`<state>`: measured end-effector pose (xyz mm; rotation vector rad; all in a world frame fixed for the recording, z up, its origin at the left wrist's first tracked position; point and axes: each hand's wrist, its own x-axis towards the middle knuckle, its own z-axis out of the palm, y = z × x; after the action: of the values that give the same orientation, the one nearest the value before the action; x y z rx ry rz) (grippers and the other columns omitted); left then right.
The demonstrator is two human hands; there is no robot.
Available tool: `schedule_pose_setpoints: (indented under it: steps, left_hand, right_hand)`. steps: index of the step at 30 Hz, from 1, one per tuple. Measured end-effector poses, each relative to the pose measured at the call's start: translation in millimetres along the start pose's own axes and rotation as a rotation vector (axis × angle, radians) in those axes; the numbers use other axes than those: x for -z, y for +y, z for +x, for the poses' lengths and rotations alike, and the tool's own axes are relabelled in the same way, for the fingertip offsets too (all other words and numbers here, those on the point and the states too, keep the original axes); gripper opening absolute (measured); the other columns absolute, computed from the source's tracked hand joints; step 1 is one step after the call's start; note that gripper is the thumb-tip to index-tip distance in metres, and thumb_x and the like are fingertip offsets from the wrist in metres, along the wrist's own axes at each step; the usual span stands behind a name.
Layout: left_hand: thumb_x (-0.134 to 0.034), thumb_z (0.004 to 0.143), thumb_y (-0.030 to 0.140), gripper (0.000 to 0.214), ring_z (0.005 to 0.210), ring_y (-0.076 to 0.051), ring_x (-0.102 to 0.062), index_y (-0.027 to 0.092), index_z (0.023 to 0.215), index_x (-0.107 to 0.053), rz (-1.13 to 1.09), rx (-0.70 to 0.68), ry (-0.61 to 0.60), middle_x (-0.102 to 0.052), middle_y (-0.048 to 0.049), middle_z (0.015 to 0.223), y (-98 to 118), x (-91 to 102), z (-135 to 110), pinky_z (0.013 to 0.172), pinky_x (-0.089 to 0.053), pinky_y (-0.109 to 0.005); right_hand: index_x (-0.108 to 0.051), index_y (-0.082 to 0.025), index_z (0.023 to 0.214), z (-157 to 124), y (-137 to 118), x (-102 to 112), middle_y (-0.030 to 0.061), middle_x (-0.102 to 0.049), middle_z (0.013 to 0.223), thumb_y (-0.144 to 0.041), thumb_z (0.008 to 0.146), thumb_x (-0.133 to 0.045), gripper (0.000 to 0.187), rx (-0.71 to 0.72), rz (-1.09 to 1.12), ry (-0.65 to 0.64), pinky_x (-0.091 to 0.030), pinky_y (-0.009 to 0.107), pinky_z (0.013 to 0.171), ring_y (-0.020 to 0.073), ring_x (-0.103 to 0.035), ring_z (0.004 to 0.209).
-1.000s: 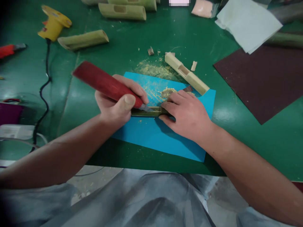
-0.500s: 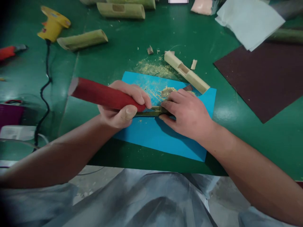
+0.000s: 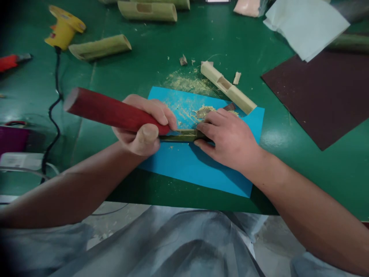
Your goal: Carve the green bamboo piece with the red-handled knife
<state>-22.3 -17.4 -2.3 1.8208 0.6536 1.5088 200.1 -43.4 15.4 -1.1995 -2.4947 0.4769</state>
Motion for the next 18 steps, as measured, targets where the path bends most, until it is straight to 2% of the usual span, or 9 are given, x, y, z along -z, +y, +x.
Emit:
schedule_pose_setpoints:
  steps: [7,13,18]
  left_hand:
    - [-0.073,0.082,0.066,0.038,0.055,-0.017,-0.064,0.029,0.075,-0.070,0.016,0.223,0.072,-0.059,-0.0012,0.063,5,2.9,0,0.055,-0.053,-0.035]
    - [-0.072,0.089,0.053,0.032,0.060,-0.014,-0.064,0.025,0.076,-0.070,0.026,0.228,0.069,-0.067,-0.0011,0.070,11,-0.9,3,0.058,-0.049,-0.031]
    - [-0.075,0.085,0.063,0.041,0.059,-0.010,-0.060,0.023,0.081,-0.070,0.048,0.386,0.122,-0.067,0.0011,0.067,15,-4.2,4,0.059,-0.045,-0.028]
  right_hand:
    - [-0.073,-0.030,0.109,1,-2,1,0.0074,-0.070,0.105,-0.038,0.098,-0.061,0.019,-0.014,-0.006,-0.013,-0.053,0.049,0.093,0.0314,-0.065,0.104]
    - [-0.075,-0.024,0.107,0,-2,-2,0.0096,-0.071,0.102,-0.036,0.096,-0.064,0.020,0.008,-0.031,0.026,-0.055,0.047,0.090,0.0317,-0.067,0.102]
    - [-0.076,-0.021,0.107,0,0,-6,0.0109,-0.073,0.102,-0.036,0.095,-0.064,0.023,0.048,-0.064,0.068,-0.056,0.048,0.089,0.0314,-0.068,0.100]
